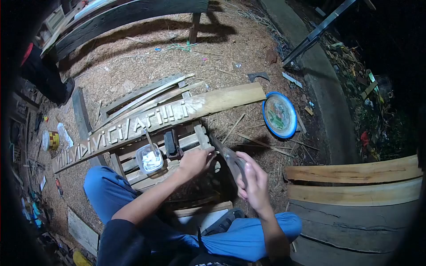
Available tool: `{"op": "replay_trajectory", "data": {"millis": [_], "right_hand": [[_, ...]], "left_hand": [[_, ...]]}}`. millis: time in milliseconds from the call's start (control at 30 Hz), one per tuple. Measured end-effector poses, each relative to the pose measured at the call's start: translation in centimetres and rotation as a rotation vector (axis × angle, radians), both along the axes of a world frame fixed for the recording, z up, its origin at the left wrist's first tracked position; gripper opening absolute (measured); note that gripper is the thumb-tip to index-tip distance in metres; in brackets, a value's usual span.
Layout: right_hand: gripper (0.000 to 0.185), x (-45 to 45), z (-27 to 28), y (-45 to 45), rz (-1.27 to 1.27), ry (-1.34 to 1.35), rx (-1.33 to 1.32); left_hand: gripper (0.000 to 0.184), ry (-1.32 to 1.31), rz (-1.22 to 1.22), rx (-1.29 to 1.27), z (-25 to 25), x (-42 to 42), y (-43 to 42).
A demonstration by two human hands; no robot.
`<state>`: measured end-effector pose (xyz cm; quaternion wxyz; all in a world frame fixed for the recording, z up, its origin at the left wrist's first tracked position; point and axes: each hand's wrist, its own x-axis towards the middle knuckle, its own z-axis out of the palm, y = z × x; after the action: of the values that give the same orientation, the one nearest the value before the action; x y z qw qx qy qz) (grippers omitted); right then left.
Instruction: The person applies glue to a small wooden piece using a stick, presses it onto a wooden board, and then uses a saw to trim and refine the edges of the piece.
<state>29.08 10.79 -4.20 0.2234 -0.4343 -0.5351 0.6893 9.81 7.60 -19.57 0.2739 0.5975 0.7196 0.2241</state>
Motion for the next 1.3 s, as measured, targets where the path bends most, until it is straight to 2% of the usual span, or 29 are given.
{"op": "replay_trajectory", "data": {"millis": [67, 167, 233, 300, 400, 500, 533, 700, 767, 833, 900, 967, 1133, 1300], "right_hand": [[0.041, 0.9, 1.5, 0.2, 0.028, 0.017, -0.022], [0.041, 0.4, -1.0, 0.5, -0.05, 0.059, -0.06], [0.041, -0.8, -2.5, 0.8, -0.006, 0.044, 0.0], [0.045, -0.5, -1.1, 1.0, 0.062, 0.002, 0.001], [0.044, 2.0, 1.1, 1.4, -0.009, 0.061, -0.022], [0.044, 0.5, -2.2, 1.3, -0.073, 0.122, -0.067], [0.044, -0.9, -3.1, 0.9, -0.057, 0.054, 0.026], [0.044, -0.1, -1.6, 0.9, 0.0, -0.01, -0.009], [0.045, 0.4, -1.7, 0.7, 0.012, -0.009, -0.019], [0.044, 0.3, -1.0, -0.1, 0.129, -0.051, 0.111], [0.044, 0.1, -1.0, 0.1, 0.126, -0.051, 0.086], [0.045, 0.0, -0.9, 0.9, 0.021, -0.027, -0.021], [0.049, 1.0, 0.3, 1.5, -0.042, 0.024, -0.053], [0.044, 0.9, -0.5, 1.2, -0.004, 0.053, -0.027]], "left_hand": [[0.031, 0.001, 0.024, 0.057, -1.0, -0.1, -0.1], [0.031, 0.009, 0.011, -0.002, 0.3, 0.0, -0.1], [0.031, -0.007, -0.016, -0.072, 1.1, 0.2, 0.2], [0.031, -0.013, 0.004, -0.085, 1.2, -0.1, 0.1], [0.033, -0.005, 0.043, -0.04, 0.2, -0.2, 0.0], [0.032, -0.074, 0.044, -0.026, -0.3, -0.2, 0.1], [0.029, -0.092, 0.064, -0.017, 0.1, -0.1, 0.1], [0.029, 0.0, 0.012, 0.03, 0.0, 0.5, -0.5], [0.031, 0.005, 0.008, -0.054, 0.4, 0.9, -0.7], [0.033, 0.004, 0.02, -0.069, 0.5, 0.7, -0.7], [0.033, -0.041, 0.035, -0.053, 0.3, 0.7, -0.6], [0.032, -0.046, 0.017, -0.05, 0.5, 0.8, -0.5], [0.032, -0.051, 0.006, -0.013, -0.6, 0.5, -0.6], [0.051, -0.14, 0.066, 0.006, -0.9, -0.1, -1.1]]}}
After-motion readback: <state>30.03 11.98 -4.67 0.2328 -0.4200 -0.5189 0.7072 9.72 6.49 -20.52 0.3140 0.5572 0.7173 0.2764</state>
